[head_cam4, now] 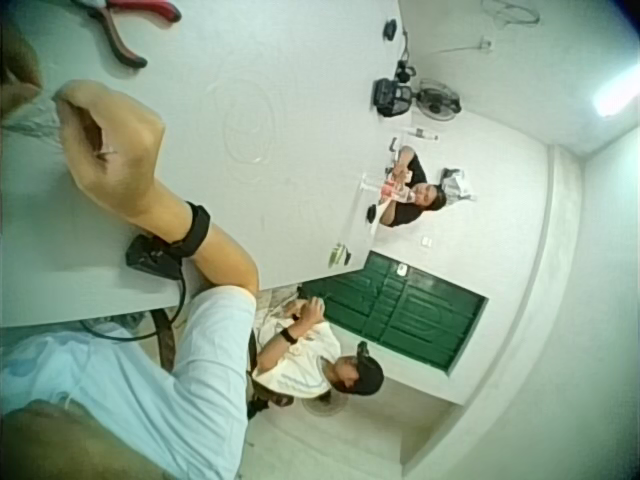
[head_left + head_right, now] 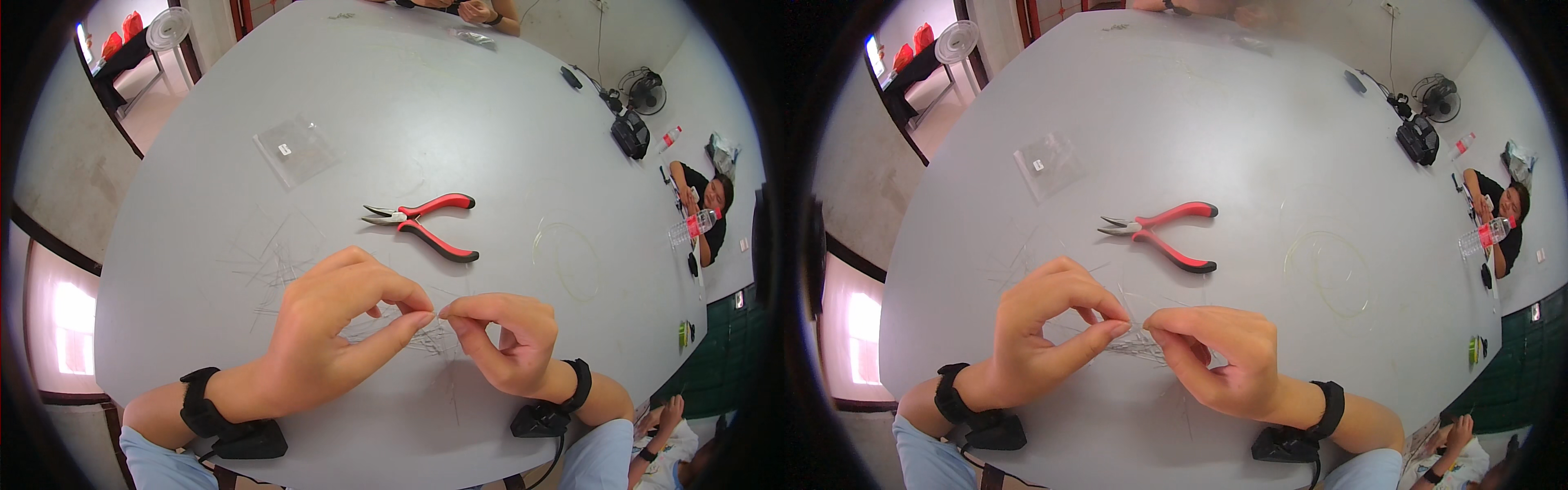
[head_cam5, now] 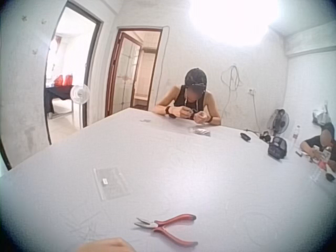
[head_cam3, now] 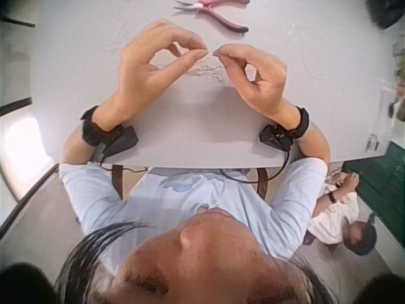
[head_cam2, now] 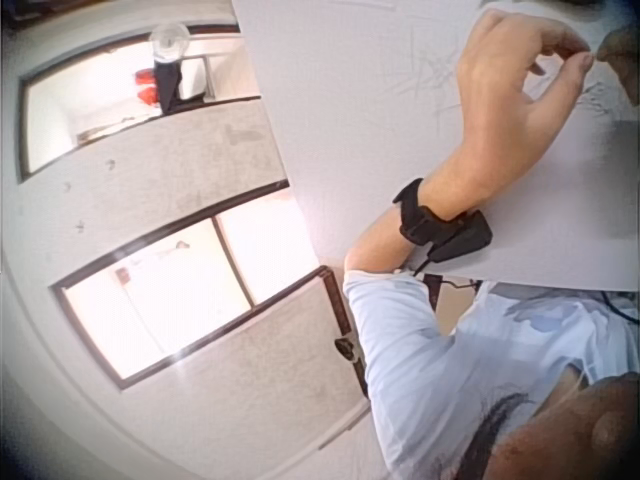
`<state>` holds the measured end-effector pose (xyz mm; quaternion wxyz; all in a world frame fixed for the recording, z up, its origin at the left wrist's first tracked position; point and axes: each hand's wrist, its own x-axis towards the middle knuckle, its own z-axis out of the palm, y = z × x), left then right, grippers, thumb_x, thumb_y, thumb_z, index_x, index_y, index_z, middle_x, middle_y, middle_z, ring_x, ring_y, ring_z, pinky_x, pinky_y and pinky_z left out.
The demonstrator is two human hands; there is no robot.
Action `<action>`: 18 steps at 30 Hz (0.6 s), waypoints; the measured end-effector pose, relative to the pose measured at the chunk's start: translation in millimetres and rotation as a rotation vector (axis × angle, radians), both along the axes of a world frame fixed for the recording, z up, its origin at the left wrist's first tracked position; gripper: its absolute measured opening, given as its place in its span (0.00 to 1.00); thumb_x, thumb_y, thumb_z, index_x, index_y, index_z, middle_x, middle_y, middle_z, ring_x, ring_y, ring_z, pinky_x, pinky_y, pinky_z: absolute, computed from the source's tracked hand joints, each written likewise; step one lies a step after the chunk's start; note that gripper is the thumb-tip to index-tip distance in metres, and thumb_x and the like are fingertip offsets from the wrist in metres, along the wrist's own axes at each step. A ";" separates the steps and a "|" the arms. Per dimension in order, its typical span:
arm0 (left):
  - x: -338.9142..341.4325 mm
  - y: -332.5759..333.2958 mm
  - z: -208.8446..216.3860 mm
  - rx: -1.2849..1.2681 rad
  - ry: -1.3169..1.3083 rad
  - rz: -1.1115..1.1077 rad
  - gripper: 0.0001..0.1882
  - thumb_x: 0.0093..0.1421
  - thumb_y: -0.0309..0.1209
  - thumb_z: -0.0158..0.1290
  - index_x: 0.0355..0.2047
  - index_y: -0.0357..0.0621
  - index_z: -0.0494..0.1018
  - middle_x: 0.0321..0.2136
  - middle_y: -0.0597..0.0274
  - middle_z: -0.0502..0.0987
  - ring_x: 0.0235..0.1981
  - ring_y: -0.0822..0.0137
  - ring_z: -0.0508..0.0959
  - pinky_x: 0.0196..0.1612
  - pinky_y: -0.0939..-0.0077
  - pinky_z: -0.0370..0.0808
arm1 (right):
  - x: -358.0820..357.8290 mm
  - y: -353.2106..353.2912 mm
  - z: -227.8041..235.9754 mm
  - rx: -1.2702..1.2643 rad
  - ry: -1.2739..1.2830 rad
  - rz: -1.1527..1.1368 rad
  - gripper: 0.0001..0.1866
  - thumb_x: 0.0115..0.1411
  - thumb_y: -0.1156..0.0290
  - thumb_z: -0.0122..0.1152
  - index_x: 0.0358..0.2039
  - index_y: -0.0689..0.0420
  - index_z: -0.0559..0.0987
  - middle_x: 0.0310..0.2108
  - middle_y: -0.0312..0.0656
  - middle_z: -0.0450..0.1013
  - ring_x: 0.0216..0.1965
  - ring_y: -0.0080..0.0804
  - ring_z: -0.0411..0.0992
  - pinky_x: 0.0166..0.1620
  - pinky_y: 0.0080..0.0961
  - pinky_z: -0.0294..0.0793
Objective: The person picks up thin transparent strands and uses pliers to hold a strand while attempting to thread or attach it to a small component.
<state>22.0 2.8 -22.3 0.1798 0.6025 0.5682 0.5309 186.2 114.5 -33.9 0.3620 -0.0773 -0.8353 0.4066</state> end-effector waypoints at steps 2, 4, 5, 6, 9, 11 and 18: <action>-0.4 1.3 -1.1 0.002 0.000 0.000 0.07 0.47 0.20 0.58 0.28 0.41 0.76 0.26 0.66 0.77 0.29 0.71 0.71 0.29 0.80 0.71 | -0.8 0.4 -0.5 0.000 0.002 -0.004 0.08 0.48 0.86 0.57 0.29 0.62 0.78 0.18 0.37 0.71 0.14 0.20 0.63 0.17 0.15 0.61; 0.0 3.1 -1.6 0.061 0.026 0.024 0.05 0.48 0.22 0.59 0.27 0.42 0.75 0.24 0.67 0.77 0.26 0.69 0.73 0.24 0.79 0.69 | -1.2 0.7 -0.2 0.004 0.002 -0.007 0.08 0.48 0.86 0.57 0.29 0.62 0.78 0.18 0.37 0.71 0.14 0.20 0.63 0.17 0.15 0.61; -0.3 2.9 -1.8 0.060 0.026 0.024 0.05 0.48 0.22 0.59 0.27 0.42 0.75 0.24 0.67 0.77 0.26 0.69 0.73 0.24 0.79 0.69 | -0.2 0.8 1.5 0.004 0.001 -0.007 0.08 0.48 0.86 0.57 0.29 0.62 0.78 0.18 0.37 0.71 0.14 0.20 0.63 0.17 0.15 0.61; -0.6 2.7 -1.9 0.061 0.031 0.021 0.06 0.48 0.22 0.59 0.27 0.42 0.75 0.24 0.67 0.77 0.26 0.69 0.73 0.24 0.79 0.69 | 1.9 1.0 5.0 0.004 -0.055 0.015 0.08 0.48 0.88 0.55 0.29 0.65 0.77 0.21 0.41 0.73 0.17 0.21 0.67 0.22 0.15 0.65; 0.1 2.8 -1.4 0.061 0.036 0.015 0.06 0.48 0.22 0.59 0.27 0.42 0.75 0.24 0.67 0.77 0.26 0.69 0.73 0.24 0.79 0.69 | 3.5 0.8 7.0 0.005 -0.103 0.039 0.09 0.48 0.89 0.53 0.30 0.67 0.77 0.24 0.45 0.75 0.21 0.23 0.71 0.26 0.15 0.69; 0.7 2.5 -1.0 0.059 0.037 0.013 0.06 0.47 0.22 0.59 0.27 0.43 0.75 0.24 0.67 0.77 0.26 0.69 0.73 0.24 0.79 0.69 | 3.6 0.4 7.2 0.004 -0.094 0.043 0.09 0.48 0.89 0.53 0.30 0.67 0.77 0.24 0.45 0.75 0.20 0.23 0.71 0.26 0.15 0.69; 1.6 0.5 -2.4 0.009 0.023 -0.002 0.07 0.47 0.21 0.59 0.27 0.43 0.76 0.25 0.67 0.77 0.28 0.70 0.71 0.29 0.79 0.69 | 3.6 -0.1 8.5 -0.001 -0.096 0.055 0.08 0.48 0.89 0.54 0.30 0.67 0.77 0.22 0.43 0.74 0.19 0.23 0.70 0.24 0.15 0.68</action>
